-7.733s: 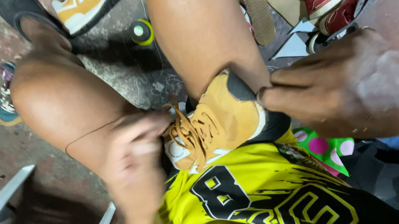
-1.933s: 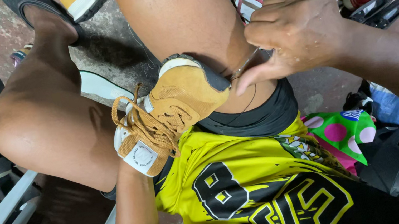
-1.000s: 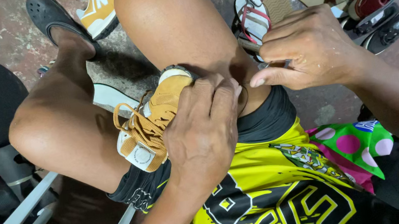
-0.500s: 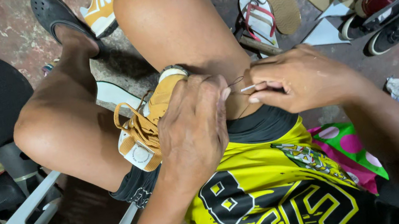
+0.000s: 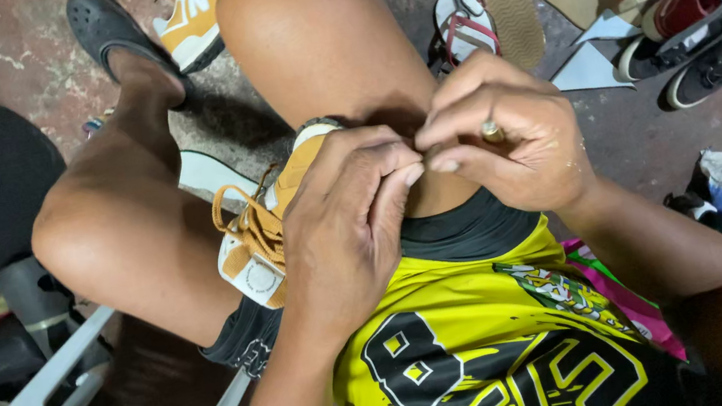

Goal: The person sews the sole of a tan sneaker using a handheld needle tool, pulling thread through pre-existing holes and across the bottom of the shoe.

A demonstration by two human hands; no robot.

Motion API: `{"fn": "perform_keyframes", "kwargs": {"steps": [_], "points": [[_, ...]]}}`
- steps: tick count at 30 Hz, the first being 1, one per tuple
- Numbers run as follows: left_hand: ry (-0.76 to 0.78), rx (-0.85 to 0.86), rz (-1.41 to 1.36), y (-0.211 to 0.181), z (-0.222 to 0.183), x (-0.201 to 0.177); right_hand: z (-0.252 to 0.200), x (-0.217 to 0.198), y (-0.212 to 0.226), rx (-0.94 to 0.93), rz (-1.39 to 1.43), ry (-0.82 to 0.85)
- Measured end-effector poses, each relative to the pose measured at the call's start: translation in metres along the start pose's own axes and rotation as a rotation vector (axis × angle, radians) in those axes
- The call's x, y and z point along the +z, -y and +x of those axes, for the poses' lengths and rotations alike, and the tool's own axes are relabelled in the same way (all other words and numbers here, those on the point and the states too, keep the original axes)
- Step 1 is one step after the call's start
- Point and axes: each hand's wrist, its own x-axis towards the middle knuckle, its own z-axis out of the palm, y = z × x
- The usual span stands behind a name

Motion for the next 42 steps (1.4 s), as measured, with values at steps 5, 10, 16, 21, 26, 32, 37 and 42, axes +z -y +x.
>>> {"fn": "perform_keyframes", "kwargs": {"steps": [5, 10, 16, 21, 26, 32, 37, 42], "points": [[-0.007, 0.02, 0.038, 0.003, 0.003, 0.001, 0.011, -0.012, 0.003, 0.02, -0.015, 0.078], [-0.002, -0.01, 0.041, 0.004, 0.003, 0.001, 0.018, -0.015, 0.008, 0.036, 0.105, 0.103], [0.003, 0.012, 0.066, 0.004, 0.003, 0.002, 0.017, -0.007, 0.003, -0.018, 0.005, 0.102], [0.003, 0.007, 0.09, 0.004, 0.004, 0.0, 0.013, -0.015, -0.003, 0.092, 0.133, 0.137], [0.003, 0.035, 0.091, -0.001, 0.01, -0.003, 0.009, -0.011, -0.009, 0.157, 0.306, 0.129], [-0.001, 0.027, 0.226, -0.005, 0.01, 0.006, 0.008, -0.007, -0.005, 0.198, 0.32, 0.096], [-0.015, 0.024, 0.229, 0.002, 0.006, 0.007, 0.008, -0.005, -0.006, 0.238, 0.438, 0.091], [0.002, 0.008, 0.196, 0.004, 0.006, 0.005, 0.006, 0.0, -0.014, 0.235, 0.66, 0.082]]}}
